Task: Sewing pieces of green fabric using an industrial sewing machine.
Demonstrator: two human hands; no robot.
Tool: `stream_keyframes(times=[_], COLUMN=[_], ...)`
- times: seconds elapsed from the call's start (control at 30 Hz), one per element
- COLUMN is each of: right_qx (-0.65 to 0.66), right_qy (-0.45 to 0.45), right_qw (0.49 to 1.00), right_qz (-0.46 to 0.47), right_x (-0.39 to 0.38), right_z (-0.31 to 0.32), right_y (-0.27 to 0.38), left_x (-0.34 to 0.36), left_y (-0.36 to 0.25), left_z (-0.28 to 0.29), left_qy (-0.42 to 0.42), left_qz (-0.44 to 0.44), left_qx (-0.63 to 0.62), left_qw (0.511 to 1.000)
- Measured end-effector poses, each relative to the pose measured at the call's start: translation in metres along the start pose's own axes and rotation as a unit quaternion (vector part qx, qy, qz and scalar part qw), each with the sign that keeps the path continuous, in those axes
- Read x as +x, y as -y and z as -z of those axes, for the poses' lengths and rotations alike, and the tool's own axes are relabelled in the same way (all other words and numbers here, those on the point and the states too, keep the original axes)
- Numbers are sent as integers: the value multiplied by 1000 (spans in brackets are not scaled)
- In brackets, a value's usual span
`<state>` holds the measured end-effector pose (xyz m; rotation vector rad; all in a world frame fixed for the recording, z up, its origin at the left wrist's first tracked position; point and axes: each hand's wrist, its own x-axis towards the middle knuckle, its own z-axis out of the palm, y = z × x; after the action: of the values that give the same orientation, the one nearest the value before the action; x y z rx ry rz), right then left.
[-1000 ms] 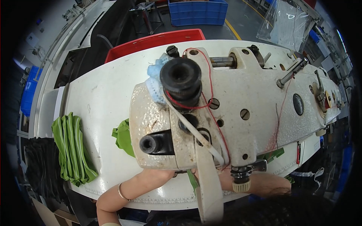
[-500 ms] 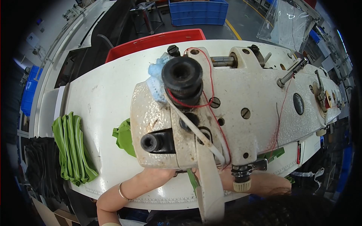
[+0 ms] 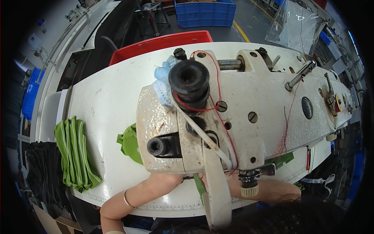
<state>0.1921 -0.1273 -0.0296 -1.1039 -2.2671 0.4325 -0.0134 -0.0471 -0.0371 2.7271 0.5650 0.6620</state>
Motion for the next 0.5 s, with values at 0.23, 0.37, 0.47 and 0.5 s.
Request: stream_keyframes(times=[0.23, 0.37, 0.47, 0.5], right_qx=[-103, -196, -236, -237], right_qy=[-18, 3, 17, 17], right_qw=[994, 980, 965, 965], right_qz=[35, 35, 111, 111], right_x=[-8, -2, 3, 6], right_z=[-5, 2, 6, 10], right_y=[-4, 0, 0, 1], left_x=[12, 13, 18, 20], left_y=[-14, -15, -19, -18], left_z=[10, 9, 15, 15], left_qy=[27, -11, -12, -13], left_qz=[75, 25, -23, -24], left_qx=[-94, -1, 48, 48], left_qw=[992, 1000, 999, 998])
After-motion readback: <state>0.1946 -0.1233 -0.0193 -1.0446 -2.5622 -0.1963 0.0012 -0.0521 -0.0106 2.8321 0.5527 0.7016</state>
